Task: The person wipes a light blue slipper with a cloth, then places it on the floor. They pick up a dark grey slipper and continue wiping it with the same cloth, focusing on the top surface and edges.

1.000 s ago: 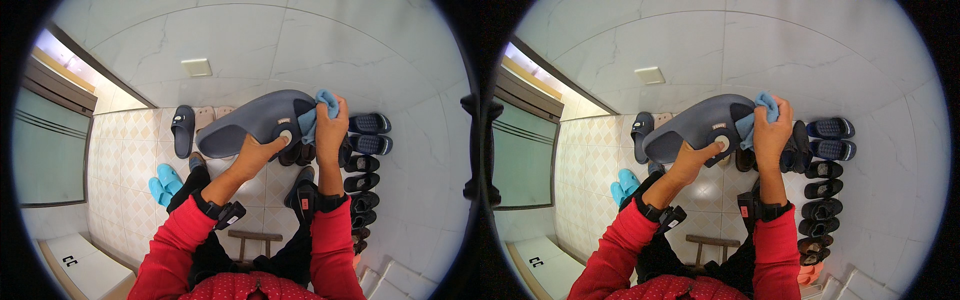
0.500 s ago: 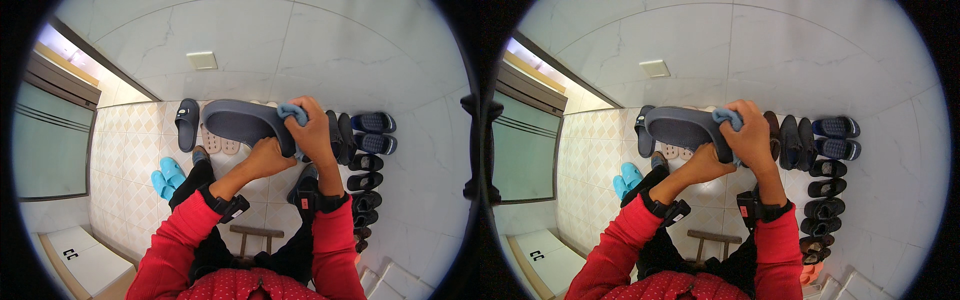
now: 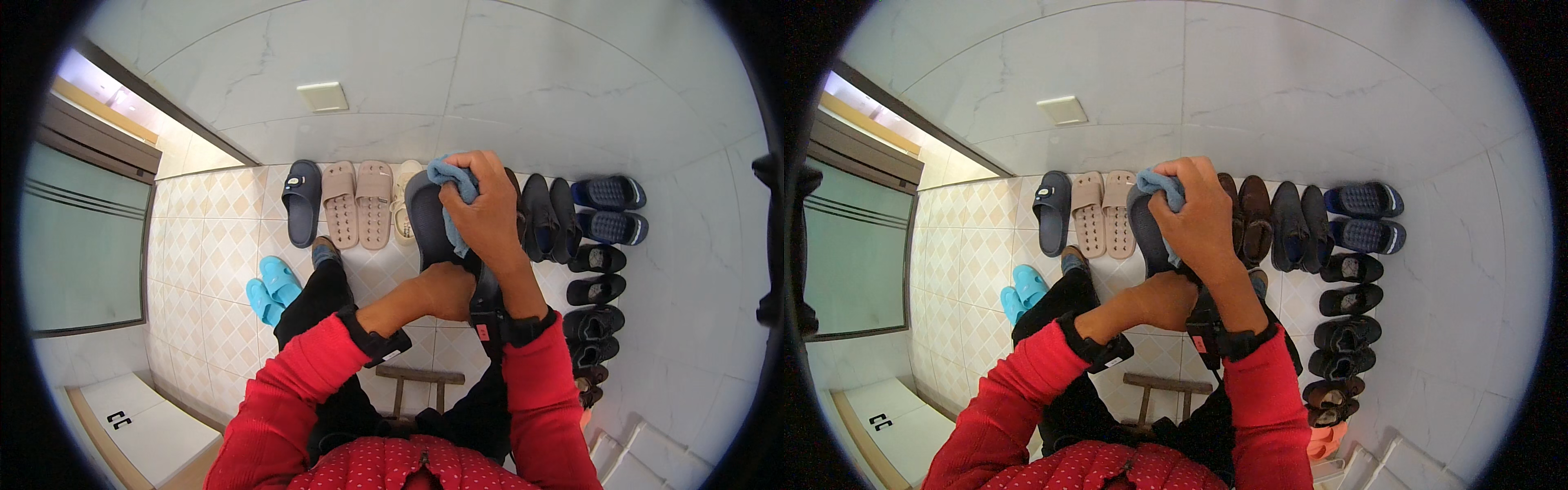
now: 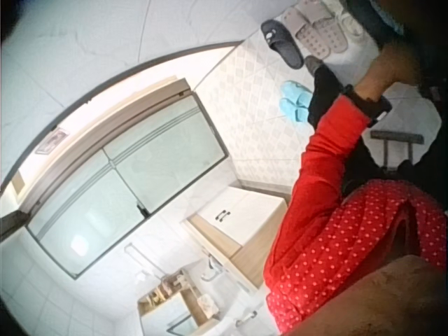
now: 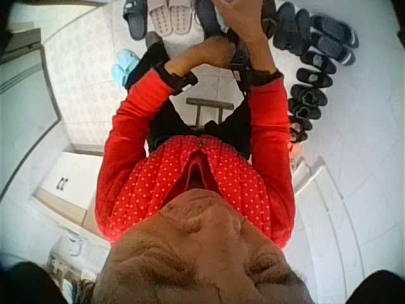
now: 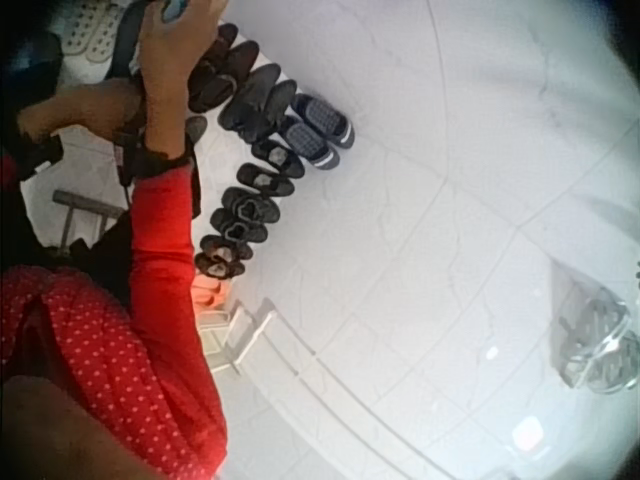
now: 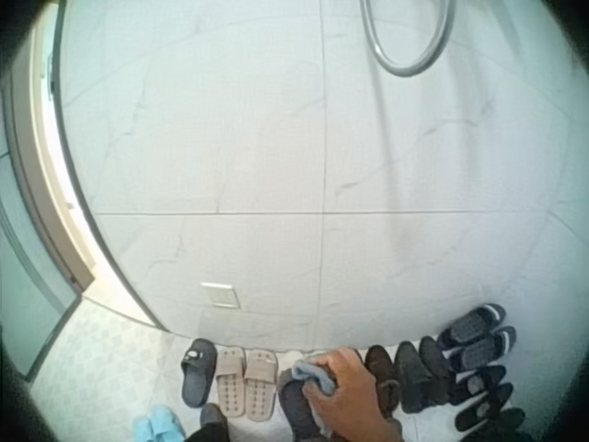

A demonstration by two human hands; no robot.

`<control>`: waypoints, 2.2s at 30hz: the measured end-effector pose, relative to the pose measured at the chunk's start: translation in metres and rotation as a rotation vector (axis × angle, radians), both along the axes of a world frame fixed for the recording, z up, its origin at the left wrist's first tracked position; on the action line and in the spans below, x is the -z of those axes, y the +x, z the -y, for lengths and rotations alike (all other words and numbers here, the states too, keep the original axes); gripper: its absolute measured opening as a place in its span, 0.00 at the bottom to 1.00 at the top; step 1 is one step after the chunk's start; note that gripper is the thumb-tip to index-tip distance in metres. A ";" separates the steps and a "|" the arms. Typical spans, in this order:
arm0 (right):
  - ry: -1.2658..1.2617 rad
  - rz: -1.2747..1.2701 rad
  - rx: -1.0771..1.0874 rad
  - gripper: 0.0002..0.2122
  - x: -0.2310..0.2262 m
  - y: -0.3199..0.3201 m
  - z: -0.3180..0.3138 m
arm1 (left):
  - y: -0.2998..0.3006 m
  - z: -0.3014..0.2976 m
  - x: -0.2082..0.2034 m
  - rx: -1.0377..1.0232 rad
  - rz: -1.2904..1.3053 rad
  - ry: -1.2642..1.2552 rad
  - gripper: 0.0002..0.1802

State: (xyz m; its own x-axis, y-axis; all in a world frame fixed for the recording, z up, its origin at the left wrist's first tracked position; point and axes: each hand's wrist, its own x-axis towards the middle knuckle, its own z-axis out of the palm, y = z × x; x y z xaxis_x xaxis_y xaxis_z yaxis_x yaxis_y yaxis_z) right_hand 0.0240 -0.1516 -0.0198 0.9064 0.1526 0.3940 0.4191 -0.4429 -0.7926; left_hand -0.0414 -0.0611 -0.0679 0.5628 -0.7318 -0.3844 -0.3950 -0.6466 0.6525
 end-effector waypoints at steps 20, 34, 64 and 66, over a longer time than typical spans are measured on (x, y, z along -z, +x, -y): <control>-0.603 0.080 0.054 0.14 0.019 -0.004 -0.001 | -0.009 0.000 0.031 0.075 0.109 0.316 0.14; -0.323 0.223 0.074 0.17 0.017 -0.002 0.004 | 0.005 -0.018 0.004 -0.038 0.188 0.224 0.10; -0.393 0.182 -0.083 0.12 0.032 0.001 0.001 | -0.005 -0.004 0.022 0.027 0.164 0.277 0.16; -0.486 0.092 -0.253 0.12 0.040 -0.012 -0.013 | -0.010 -0.007 0.031 -0.016 0.316 0.195 0.23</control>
State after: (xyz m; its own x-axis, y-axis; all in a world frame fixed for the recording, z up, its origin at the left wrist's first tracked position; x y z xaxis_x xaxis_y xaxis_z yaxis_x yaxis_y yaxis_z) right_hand 0.0120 -0.1389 -0.0602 0.7830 0.5452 0.2996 0.6178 -0.6250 -0.4773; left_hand -0.0519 -0.0540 -0.0987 0.6865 -0.6523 -0.3212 -0.5465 -0.7543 0.3638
